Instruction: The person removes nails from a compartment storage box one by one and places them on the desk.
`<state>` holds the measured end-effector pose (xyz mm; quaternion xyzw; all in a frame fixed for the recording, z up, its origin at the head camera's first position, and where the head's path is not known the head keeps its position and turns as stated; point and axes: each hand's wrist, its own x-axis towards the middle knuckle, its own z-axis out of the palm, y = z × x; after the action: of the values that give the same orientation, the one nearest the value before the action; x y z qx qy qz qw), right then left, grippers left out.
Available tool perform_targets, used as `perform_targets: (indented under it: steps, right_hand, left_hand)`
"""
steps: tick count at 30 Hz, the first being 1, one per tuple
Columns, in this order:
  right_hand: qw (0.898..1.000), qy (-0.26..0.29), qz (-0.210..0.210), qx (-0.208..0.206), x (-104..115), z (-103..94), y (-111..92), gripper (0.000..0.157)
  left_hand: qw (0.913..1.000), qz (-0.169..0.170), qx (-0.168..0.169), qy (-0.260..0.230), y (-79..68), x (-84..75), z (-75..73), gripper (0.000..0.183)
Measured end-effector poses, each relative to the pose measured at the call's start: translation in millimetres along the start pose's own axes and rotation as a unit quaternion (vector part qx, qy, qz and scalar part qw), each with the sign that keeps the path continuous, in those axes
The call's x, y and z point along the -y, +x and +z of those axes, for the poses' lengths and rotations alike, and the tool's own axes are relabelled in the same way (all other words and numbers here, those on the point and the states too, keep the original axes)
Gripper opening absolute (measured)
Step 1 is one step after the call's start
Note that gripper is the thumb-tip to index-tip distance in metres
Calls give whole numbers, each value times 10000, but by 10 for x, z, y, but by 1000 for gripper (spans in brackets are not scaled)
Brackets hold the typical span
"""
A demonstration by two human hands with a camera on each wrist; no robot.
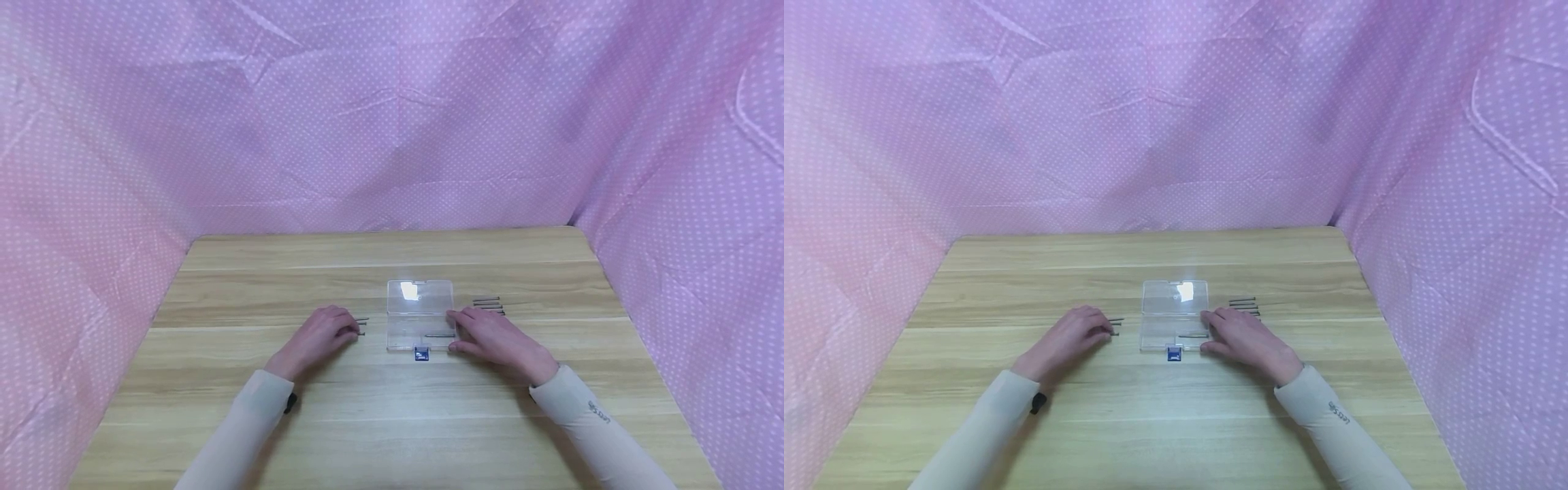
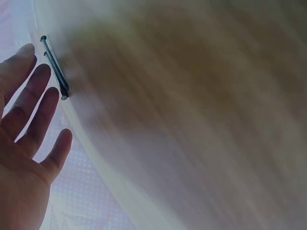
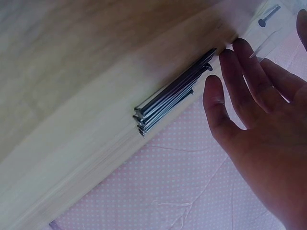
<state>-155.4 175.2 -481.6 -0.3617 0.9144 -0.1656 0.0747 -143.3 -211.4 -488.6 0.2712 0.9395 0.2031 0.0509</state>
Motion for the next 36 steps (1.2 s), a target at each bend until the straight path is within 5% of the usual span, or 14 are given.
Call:
perform_targets:
  steps: [9,18,36]
  right_hand:
    - [10000,5,40,-11,-6,10,-4,62]
    - [10000,15,12,-34,-12,14,-7,62]
    - [10000,-8,34,-19,-22,21,3,63]
  left_hand:
    - [9999,-32,-70,-115,-61,5,-24,15]
    - [9982,439,-371,-186,-76,-58,-48,28]
    - [9956,556,-260,-709,70,-444,0,38]
